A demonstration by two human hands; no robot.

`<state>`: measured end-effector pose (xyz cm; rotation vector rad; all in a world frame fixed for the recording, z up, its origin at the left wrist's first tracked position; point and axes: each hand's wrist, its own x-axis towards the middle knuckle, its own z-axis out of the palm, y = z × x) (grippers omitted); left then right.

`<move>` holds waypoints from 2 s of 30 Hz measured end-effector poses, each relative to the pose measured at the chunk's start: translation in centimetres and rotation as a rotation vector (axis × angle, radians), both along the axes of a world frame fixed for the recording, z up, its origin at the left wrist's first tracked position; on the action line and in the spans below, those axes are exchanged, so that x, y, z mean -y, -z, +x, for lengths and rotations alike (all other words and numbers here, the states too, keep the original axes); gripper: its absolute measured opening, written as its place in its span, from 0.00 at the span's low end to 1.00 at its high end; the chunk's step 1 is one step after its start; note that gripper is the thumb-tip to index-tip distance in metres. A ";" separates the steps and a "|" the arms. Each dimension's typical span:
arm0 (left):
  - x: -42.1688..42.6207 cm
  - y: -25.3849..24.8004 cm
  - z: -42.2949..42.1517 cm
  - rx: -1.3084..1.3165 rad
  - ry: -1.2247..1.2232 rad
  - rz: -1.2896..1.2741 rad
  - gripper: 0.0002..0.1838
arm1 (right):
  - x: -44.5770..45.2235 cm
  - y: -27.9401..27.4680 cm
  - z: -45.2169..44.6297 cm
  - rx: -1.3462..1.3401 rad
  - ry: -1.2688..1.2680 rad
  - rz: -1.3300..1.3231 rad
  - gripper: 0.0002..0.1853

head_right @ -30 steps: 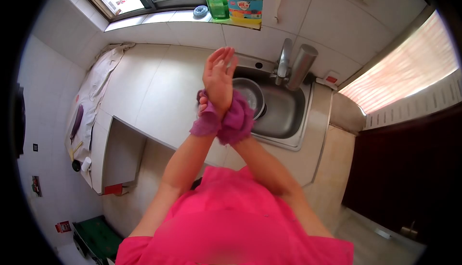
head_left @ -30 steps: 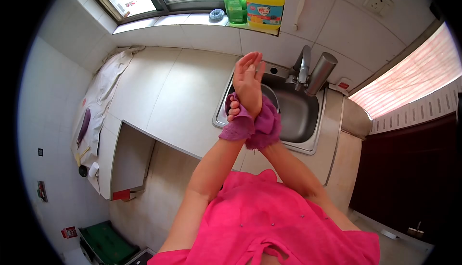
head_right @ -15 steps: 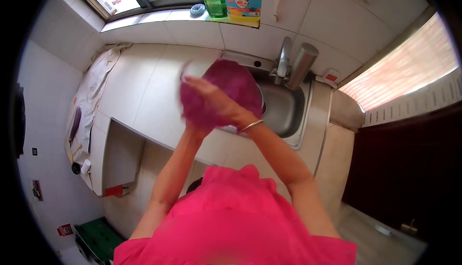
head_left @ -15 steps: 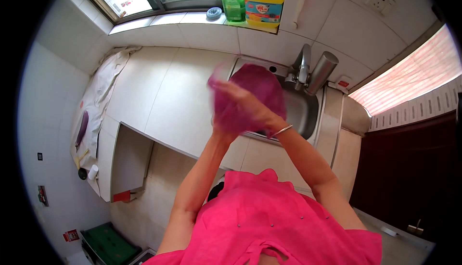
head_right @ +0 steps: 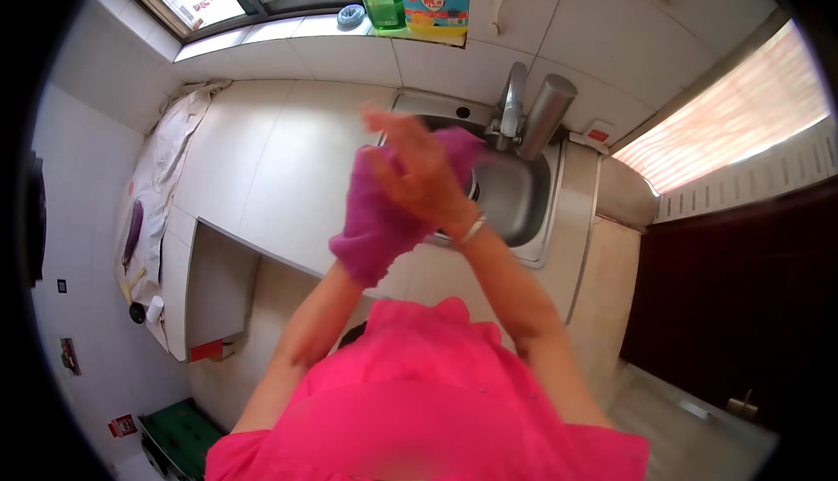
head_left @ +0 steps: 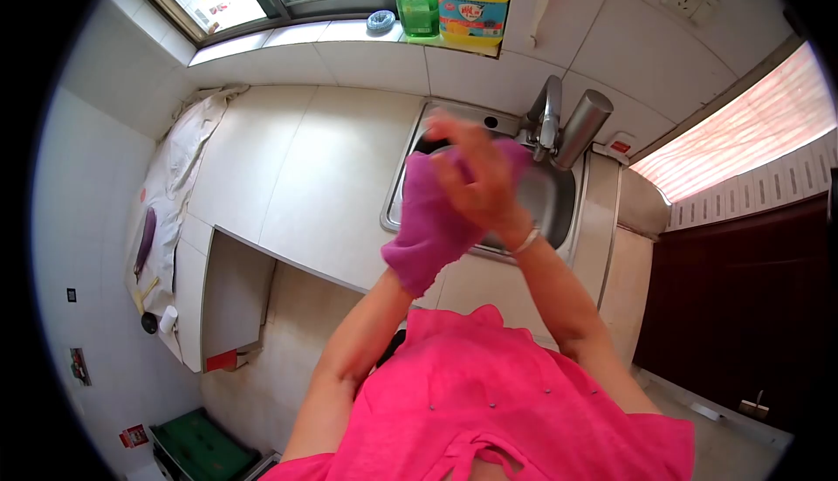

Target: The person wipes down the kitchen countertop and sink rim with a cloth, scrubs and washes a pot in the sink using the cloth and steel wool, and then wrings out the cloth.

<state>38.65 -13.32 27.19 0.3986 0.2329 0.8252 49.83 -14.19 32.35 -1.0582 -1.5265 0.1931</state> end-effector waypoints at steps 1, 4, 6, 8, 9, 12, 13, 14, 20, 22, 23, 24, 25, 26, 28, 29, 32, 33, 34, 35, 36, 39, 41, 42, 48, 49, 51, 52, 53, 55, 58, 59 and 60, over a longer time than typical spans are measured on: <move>-0.6 -0.5 -0.1 0.004 0.011 0.006 0.15 | 0.1 -0.2 1.6 0.117 0.131 0.051 0.19; -1.8 -1.1 -0.3 -0.025 0.033 0.012 0.16 | 0.1 2.4 5.1 -0.415 0.082 -0.351 0.20; -2.2 -0.9 -0.4 -0.088 0.043 0.013 0.17 | 0.6 5.5 6.1 -0.544 -0.057 -0.634 0.18; -2.3 -0.8 -0.7 -0.173 0.047 0.009 0.17 | 2.1 5.4 4.6 -1.039 -0.270 -0.728 0.18; -2.5 -0.7 -0.8 -0.226 0.047 0.018 0.18 | 2.7 5.1 4.4 -1.284 -0.381 -0.759 0.18; -4.1 -0.9 -0.7 -0.445 0.069 0.074 0.19 | 4.0 4.1 6.5 -0.691 -0.148 -0.829 0.17; -4.8 -0.8 -0.5 -0.547 0.099 0.108 0.20 | 4.1 3.3 7.2 -0.693 -0.126 -0.791 0.17; -5.4 -0.6 -0.2 -0.647 0.130 0.145 0.20 | 4.2 2.2 7.5 -0.694 -0.107 -0.756 0.16; -9.7 1.7 2.2 -1.067 0.299 0.710 0.23 | 2.8 -1.9 12.9 -0.359 0.025 -0.624 0.19; -12.4 1.0 4.0 -0.867 0.216 0.727 0.23 | 2.2 -4.0 15.5 -0.268 0.109 -0.614 0.19; -14.1 0.8 5.0 -0.789 0.182 0.796 0.22 | 2.0 -5.1 16.9 -0.258 0.151 -0.637 0.18; -16.9 1.7 6.4 -0.759 0.162 0.992 0.22 | 1.6 -5.5 18.2 -0.239 0.192 -0.651 0.19; -18.5 3.2 7.2 -0.724 0.142 1.185 0.22 | 1.2 -5.8 19.4 -0.219 0.233 -0.665 0.21; -19.0 5.5 7.7 -0.761 0.119 0.902 0.18 | 1.4 -6.0 20.5 -0.199 0.274 -0.679 0.23; -19.0 8.6 8.6 -0.801 0.070 0.336 0.11 | 2.6 -4.5 23.4 0.155 0.512 -0.707 0.22; -17.8 9.6 7.9 -0.950 0.097 0.363 0.10 | 3.1 -3.4 25.0 0.334 0.626 -0.713 0.21; -13.1 12.9 6.0 -0.877 0.174 0.207 0.12 | 6.5 0.5 28.1 0.032 0.689 -0.659 0.19; -11.7 14.1 5.1 -0.897 0.198 0.175 0.12 | 7.8 1.6 28.4 0.052 0.746 -0.596 0.18; -10.4 15.1 4.2 -0.916 0.213 0.146 0.12 | 9.0 3.6 28.8 -0.084 0.707 -0.656 0.17; -9.4 15.8 3.2 -0.943 0.231 0.096 0.12 | 10.0 5.4 29.0 -0.220 0.653 -0.711 0.15; -8.3 16.6 2.2 -0.980 0.203 0.082 0.12 | 11.2 6.6 28.9 -0.205 0.616 -0.780 0.15; -5.5 15.7 -1.2 -0.963 0.169 -0.051 0.11 | 13.1 9.8 27.2 -0.409 0.476 -0.821 0.13; -4.1 15.7 -3.5 -0.984 0.126 -0.066 0.11 | 13.2 7.1 24.2 -0.350 0.363 -0.842 0.14; -3.5 15.3 -4.5 -1.006 0.104 -0.062 0.11 | 12.6 5.4 23.0 -0.365 0.217 -0.739 0.17; 0.5 13.1 -9.5 -1.011 -0.038 -0.081 0.11 | 9.7 -10.2 10.1 -0.765 -1.082 0.040 0.32; 1.1 12.8 -10.0 -0.996 -0.060 -0.086 0.11 | 9.3 -12.2 8.6 -0.680 -1.369 0.075 0.33; 2.3 12.1 -11.0 -0.984 -0.092 -0.083 0.12 | 8.9 -15.9 5.5 -0.559 -1.870 0.020 0.35; 3.0 11.6 -11.7 -0.974 -0.111 -0.086 0.13 | 8.6 -16.8 4.4 -0.496 -2.035 -0.033 0.35; 4.0 11.3 -12.4 -0.962 -0.127 -0.091 0.13 | 9.0 -17.8 2.7 -0.558 -2.054 -0.031 0.33; 5.9 11.5 -14.0 -0.923 -0.175 -0.108 0.13 | 10.2 -19.5 -1.1 -0.679 -2.096 -0.040 0.31; 9.3 11.9 -18.4 -0.869 -0.286 -0.159 0.11 | 10.4 -19.6 -5.7 -0.691 -2.262 -0.083 0.32; 10.6 12.3 -20.1 -0.869 -0.334 -0.192 0.11 | 10.9 -19.6 -7.2 -0.697 -2.303 -0.095 0.32; 12.0 13.0 -21.8 -0.869 -0.379 -0.222 0.11 | 11.8 -19.7 -8.3 -0.736 -2.281 -0.153 0.32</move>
